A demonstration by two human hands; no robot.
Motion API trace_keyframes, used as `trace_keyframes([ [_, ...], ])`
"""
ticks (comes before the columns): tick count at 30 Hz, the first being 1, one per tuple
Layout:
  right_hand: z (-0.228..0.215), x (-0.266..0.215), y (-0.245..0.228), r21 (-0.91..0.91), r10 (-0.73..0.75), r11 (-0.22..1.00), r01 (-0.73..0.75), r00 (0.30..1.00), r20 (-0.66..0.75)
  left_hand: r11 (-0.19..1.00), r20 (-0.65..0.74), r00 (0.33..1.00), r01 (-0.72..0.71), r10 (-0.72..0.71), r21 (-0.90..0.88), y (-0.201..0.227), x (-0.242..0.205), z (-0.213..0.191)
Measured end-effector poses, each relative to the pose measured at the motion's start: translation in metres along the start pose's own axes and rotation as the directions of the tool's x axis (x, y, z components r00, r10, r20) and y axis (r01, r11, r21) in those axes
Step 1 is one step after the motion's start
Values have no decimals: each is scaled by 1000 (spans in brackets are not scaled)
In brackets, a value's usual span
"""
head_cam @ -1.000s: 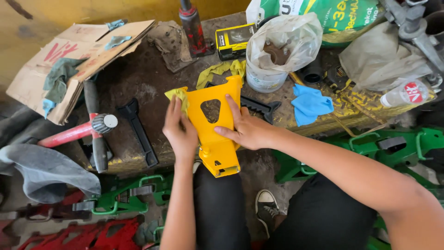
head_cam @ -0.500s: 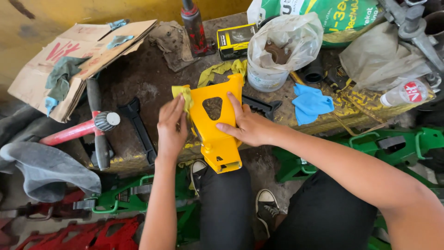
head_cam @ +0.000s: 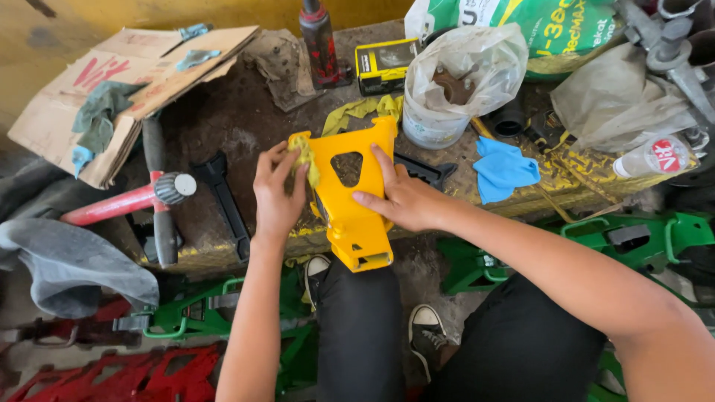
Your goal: The person wipes a yellow metal jack stand with a yellow cloth, cleaning its surfaces and edges. They rotate the stand to wipe different sides and then place it on the workbench.
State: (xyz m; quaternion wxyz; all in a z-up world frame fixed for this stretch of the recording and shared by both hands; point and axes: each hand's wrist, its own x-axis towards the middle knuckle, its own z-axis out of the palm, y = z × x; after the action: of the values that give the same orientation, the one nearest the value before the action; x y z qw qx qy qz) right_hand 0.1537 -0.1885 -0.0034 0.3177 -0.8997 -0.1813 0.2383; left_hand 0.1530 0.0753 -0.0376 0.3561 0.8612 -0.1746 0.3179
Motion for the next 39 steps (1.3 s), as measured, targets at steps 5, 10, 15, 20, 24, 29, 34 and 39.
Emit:
trace_keyframes([
  [5,-4,2,-4,-7,9,1000,-9,1000,-14,990,-27,991,135,-135,36,3,26,15],
  [10,-6,2,-6,-16,41,999,-40,999,18,921,34,930,355,-365,163,15,57,23],
  [15,-5,5,-5,-20,27,999,-27,1000,2,871,-38,901,429,-433,238,24,57,35],
  [20,-8,-4,-10,-47,50,998,-49,998,24,828,-44,844,533,-534,172,49,46,18],
  [24,-4,-5,-7,-82,27,996,-23,999,38,920,-75,961,276,-266,278,51,16,13],
  [29,0,-6,-4,-78,-11,997,12,1000,10,859,55,874,460,-483,226,103,-1,-12],
  [34,-2,-8,-6,-99,19,995,-18,1000,10,769,208,745,578,-634,275,100,-10,-28],
  [39,8,1,7,-79,-49,996,47,998,-28,801,211,782,521,-586,296,40,-46,9],
])
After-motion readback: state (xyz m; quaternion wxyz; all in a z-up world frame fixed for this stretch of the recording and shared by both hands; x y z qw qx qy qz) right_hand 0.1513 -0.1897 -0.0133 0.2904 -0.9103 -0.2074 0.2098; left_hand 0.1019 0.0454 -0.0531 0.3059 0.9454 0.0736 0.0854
